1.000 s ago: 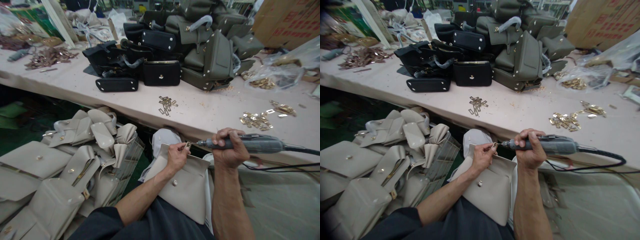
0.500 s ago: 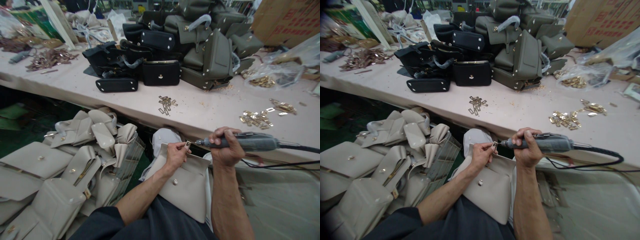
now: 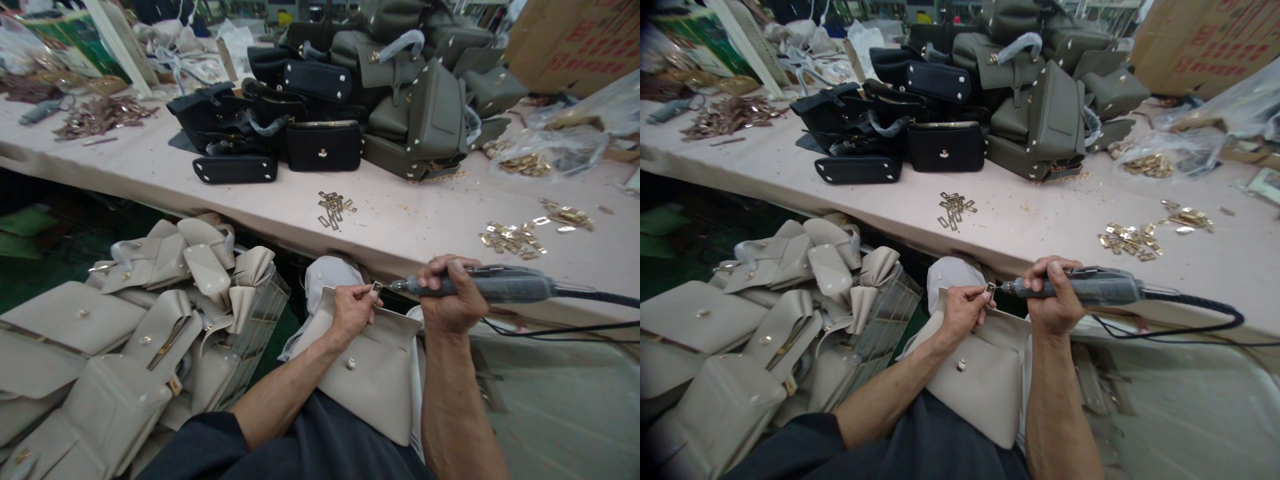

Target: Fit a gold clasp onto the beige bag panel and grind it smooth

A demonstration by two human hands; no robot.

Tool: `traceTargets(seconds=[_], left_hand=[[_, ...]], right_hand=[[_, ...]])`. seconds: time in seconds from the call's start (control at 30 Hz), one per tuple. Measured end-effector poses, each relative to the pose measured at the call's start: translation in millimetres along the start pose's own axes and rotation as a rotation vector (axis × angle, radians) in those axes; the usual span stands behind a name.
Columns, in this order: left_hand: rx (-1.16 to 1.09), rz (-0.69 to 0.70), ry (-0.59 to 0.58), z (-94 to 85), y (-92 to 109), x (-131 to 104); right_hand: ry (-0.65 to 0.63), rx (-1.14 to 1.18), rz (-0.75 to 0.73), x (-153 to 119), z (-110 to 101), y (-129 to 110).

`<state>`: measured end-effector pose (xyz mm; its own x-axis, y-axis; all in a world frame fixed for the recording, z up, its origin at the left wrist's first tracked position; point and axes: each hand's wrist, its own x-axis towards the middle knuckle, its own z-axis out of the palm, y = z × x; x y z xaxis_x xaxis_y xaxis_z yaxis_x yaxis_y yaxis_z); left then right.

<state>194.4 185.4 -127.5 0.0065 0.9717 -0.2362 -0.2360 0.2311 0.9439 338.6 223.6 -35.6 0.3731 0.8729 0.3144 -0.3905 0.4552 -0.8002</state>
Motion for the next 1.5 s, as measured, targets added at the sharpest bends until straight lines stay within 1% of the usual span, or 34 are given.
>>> traceTargets(seconds=[0.23, 0.53, 0.77, 0.83, 0.9, 1.0, 1.1, 1.27, 1.4, 1.5], left_hand=[[0.001, -0.014, -0.002, -0.4, -4.9, 0.2], [-0.01, -0.039, 0.011, 3.1, 7.5, -1.8], [-0.029, -0.036, 0.06, 4.9, 8.1, -1.7], [-0.026, -0.039, 0.059, 4.5, 7.7, -0.4], [-0.02, -0.043, 0.048, 4.0, 7.6, 0.5], [0.003, -0.044, 0.049, 3.5, 8.0, 1.2], [0.047, -0.045, 0.061, 3.6, 8.3, 3.4], [0.033, -0.04, 0.045, 5.7, 11.9, 3.5], [0.035, -0.048, 0.068, 6.8, 15.5, 1.3], [0.032, -0.042, 0.064, 6.5, 14.8, 1.8]], right_hand=[[-0.002, 0.017, -0.002, -0.3, 2.3, -0.6], [-0.012, -0.011, -0.018, -1.1, 4.1, 1.6], [-0.008, -0.004, -0.025, -4.0, 7.3, 1.2], [0.014, 0.0, -0.002, -3.3, 6.3, 2.5], [0.034, 0.018, 0.052, -1.8, 6.0, 3.3], [0.068, 0.107, 0.154, 2.7, 9.4, 1.9], [0.108, 0.214, 0.207, 10.1, 15.4, -0.4], [0.133, 0.313, 0.216, 15.8, 20.0, -3.0], [0.148, 0.342, 0.212, 14.1, 19.0, -2.9], [0.134, 0.345, 0.209, 13.7, 18.0, -3.1]])
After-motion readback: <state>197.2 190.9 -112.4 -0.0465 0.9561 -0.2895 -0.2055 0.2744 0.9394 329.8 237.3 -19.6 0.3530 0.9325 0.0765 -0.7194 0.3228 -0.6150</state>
